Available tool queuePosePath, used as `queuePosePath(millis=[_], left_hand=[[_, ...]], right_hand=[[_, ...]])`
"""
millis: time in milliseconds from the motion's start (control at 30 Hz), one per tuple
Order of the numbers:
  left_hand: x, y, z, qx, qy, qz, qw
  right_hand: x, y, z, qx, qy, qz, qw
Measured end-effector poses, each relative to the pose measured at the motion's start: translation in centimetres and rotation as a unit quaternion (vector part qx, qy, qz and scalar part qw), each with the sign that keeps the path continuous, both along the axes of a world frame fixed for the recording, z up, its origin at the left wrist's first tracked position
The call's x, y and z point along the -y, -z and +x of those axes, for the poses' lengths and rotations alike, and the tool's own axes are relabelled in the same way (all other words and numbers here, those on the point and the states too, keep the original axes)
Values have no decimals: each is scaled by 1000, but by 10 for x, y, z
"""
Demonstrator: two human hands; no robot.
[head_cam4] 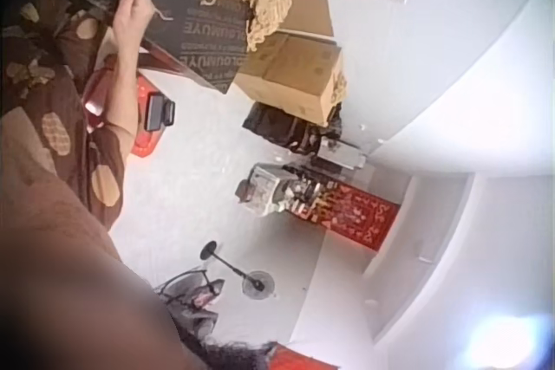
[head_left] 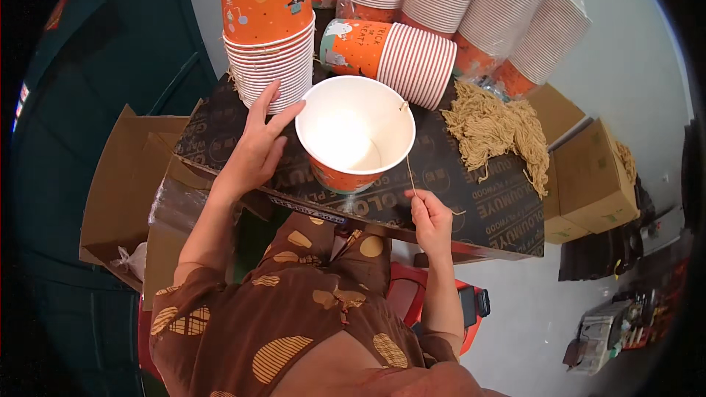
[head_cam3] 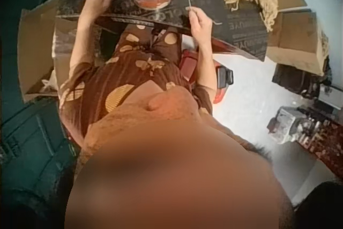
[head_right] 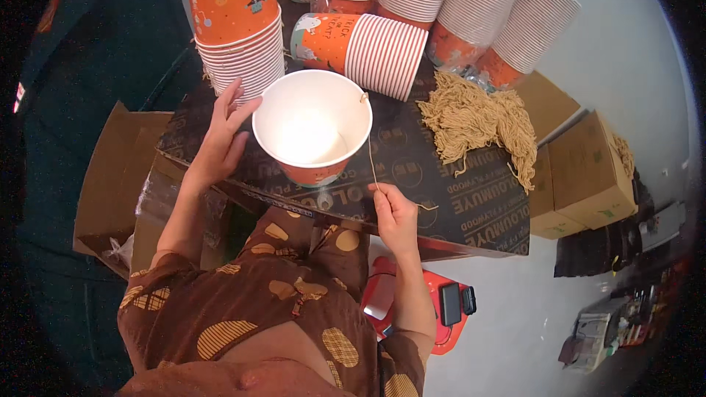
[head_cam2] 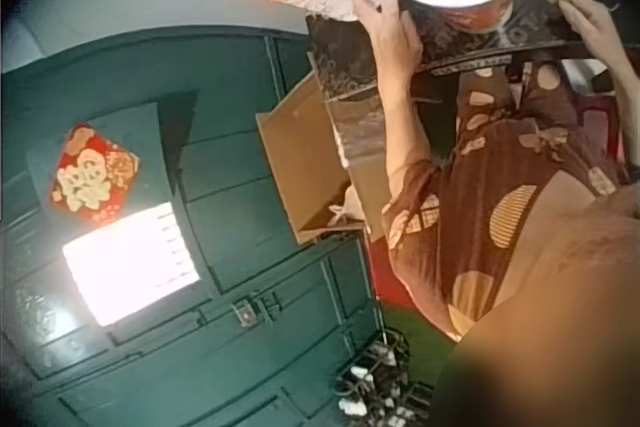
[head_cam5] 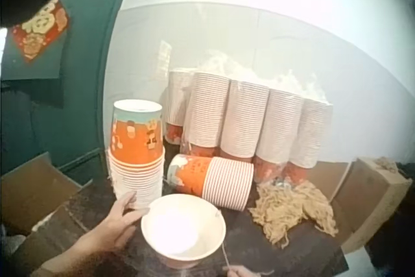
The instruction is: Inspecting paper cups and using a thread to check their quality or poke holes as part of a manufacturing process.
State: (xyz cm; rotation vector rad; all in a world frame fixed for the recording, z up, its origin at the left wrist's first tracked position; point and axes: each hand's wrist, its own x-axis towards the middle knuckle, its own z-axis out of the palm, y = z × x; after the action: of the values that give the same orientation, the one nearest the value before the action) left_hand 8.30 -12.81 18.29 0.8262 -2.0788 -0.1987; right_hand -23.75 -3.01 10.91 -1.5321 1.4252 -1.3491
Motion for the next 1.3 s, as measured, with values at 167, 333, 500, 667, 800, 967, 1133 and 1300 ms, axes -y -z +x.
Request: queuePosePath(millis=[167, 333, 500, 667, 800, 967, 1133, 1300], left_hand=[[4, -13, 2, -17, 33, -12, 999], [0, -18, -12, -21, 88, -71, 993], [-11, -5, -45, -68, 128, -80, 986], [-26, -3, -72, -77, 90, -98, 988], [-28, -10, -75, -52, 85, -119, 988], [-22, -12, -65, -38, 121, -74, 989], [-13, -20, -55, 13, 157, -44, 987], [-12, -19, -53, 21, 132, -39, 990]], right_hand=[[1, 3, -1, 52, -10, 15, 998], [0, -2, -2, 142, -31, 62, 987], [-2, -2, 0, 161, -25, 43, 986], [-1, 7, 6, 93, 36, -12, 995], [-8, 15, 5, -46, 117, -122, 985], [-16, -15, -7, 224, 84, -110, 965], [-21, -43, -38, 441, -52, -191, 875], [-36, -56, -51, 496, -102, -296, 810]])
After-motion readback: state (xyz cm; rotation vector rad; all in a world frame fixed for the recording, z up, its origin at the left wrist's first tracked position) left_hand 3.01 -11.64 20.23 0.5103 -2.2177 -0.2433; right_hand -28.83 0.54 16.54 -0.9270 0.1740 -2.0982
